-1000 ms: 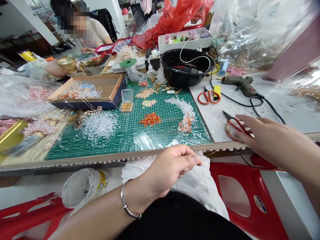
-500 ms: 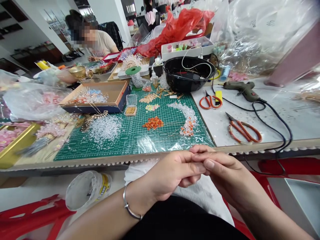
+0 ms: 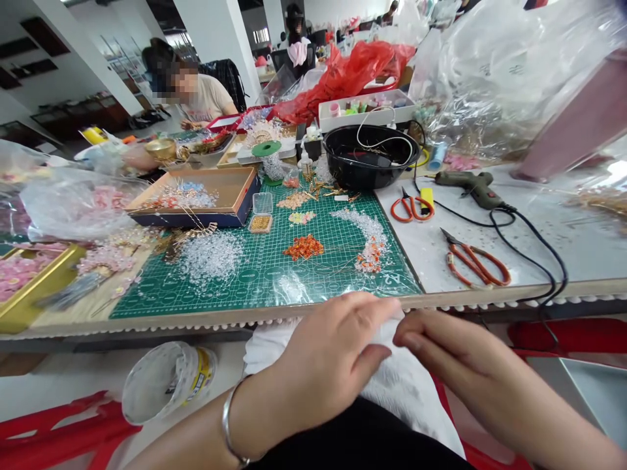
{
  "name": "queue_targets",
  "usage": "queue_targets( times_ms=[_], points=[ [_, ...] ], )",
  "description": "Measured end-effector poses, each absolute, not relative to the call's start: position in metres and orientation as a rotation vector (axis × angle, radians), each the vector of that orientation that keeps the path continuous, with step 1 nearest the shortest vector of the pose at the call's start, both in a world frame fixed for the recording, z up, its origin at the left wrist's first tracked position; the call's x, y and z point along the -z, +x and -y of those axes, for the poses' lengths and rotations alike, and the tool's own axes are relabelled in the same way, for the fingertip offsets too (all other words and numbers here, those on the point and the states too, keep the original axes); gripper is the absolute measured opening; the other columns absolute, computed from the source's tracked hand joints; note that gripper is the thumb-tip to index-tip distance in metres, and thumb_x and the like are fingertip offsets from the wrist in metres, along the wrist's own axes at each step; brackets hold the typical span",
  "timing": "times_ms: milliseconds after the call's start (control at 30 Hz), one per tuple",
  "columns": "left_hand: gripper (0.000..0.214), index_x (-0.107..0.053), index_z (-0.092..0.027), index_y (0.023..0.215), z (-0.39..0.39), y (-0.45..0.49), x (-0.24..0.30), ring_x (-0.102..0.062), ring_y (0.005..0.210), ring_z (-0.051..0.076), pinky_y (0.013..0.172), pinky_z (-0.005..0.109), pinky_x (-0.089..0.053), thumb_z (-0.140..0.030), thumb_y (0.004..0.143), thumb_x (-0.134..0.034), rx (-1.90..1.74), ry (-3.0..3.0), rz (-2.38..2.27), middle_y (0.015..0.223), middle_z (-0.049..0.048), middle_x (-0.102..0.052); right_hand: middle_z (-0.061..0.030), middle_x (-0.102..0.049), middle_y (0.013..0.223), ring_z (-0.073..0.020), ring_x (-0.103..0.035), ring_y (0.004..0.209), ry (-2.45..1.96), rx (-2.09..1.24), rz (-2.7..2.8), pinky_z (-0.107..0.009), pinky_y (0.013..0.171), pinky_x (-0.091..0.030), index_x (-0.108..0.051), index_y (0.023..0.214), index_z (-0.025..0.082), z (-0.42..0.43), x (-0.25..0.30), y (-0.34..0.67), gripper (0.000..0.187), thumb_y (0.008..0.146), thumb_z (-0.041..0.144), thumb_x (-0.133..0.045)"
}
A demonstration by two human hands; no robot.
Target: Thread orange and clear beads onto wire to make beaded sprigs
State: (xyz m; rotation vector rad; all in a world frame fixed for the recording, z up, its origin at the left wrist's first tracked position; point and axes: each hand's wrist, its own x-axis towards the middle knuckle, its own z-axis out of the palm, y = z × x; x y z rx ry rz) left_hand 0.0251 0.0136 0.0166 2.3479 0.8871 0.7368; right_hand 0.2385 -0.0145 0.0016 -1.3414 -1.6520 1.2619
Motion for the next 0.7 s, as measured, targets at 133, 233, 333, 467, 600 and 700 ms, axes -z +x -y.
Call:
queue_targets(
  times_ms=[133,233,333,467,600,700],
  points=[
    [0.02,-0.06,-0.015,0.119,-0.01,0.013,-0.026,-0.068,0.088,0.016,0.084,0.029,-0.055,-0.019,0.1,-0.055,-0.75,2.623,-0.688,0.104,0.0061,-0.074,-0.0009,-0.068,0.085,-0.018,-0.064,0.081,-1.412,-1.446,1.902,-0.025,0.073,-0.053,-0.061,0.085,0.025,0.026,-0.002,0.234,0.036,0.102,0.051,-0.043],
    [0.009,-0.063,-0.015,0.096,-0.012,0.01,-0.02,-0.06,0.069,0.013,0.07,0.026,-0.051,-0.014,0.097,-0.055,-0.796,2.632,-0.636,0.082,0.0016,-0.07,-0.0012,-0.065,0.079,-0.0178,-0.061,0.074,-1.497,-1.482,1.914,-0.025,0.069,-0.053,-0.059,0.082,0.025,0.029,0.003,0.23,0.043,0.101,0.057,-0.039],
    [0.008,-0.062,-0.015,0.089,-0.017,0.007,-0.011,-0.055,0.064,0.012,0.065,0.025,-0.048,-0.013,0.094,-0.056,-0.882,2.647,-0.576,0.077,0.0009,-0.067,-0.0024,-0.065,0.081,-0.0187,-0.063,0.075,-1.45,-1.557,1.827,-0.026,0.069,-0.054,-0.062,0.087,0.025,0.027,0.01,0.226,0.044,0.099,0.06,-0.039],
    [0.012,-0.063,-0.013,0.089,-0.021,0.005,-0.008,-0.054,0.063,0.012,0.064,0.025,-0.047,-0.013,0.095,-0.052,-0.927,2.677,-0.579,0.077,0.0019,-0.066,0.0001,-0.055,0.072,-0.0164,-0.055,0.067,-1.433,-1.577,1.681,-0.024,0.062,-0.05,-0.058,0.082,0.024,0.022,0.023,0.222,0.042,0.097,0.061,-0.043],
    [0.013,-0.065,-0.013,0.091,-0.025,-0.001,-0.009,-0.054,0.062,0.013,0.062,0.026,-0.047,-0.011,0.093,-0.052,-0.948,2.674,-0.647,0.075,0.0023,-0.066,0.0029,-0.047,0.065,-0.0136,-0.046,0.06,-1.408,-1.631,1.572,-0.021,0.056,-0.044,-0.053,0.075,0.024,0.019,0.032,0.221,0.043,0.096,0.062,-0.049],
    [0.013,-0.067,-0.016,0.096,-0.044,-0.018,-0.005,-0.062,0.07,0.014,0.067,0.027,-0.051,-0.011,0.092,-0.055,-1.007,2.65,-0.839,0.082,0.0011,-0.072,0.0034,-0.044,0.062,-0.0126,-0.041,0.056,-1.531,-1.48,1.403,-0.021,0.051,-0.04,-0.052,0.07,0.023,0.018,0.032,0.22,0.047,0.092,0.065,-0.054]
  ],
)
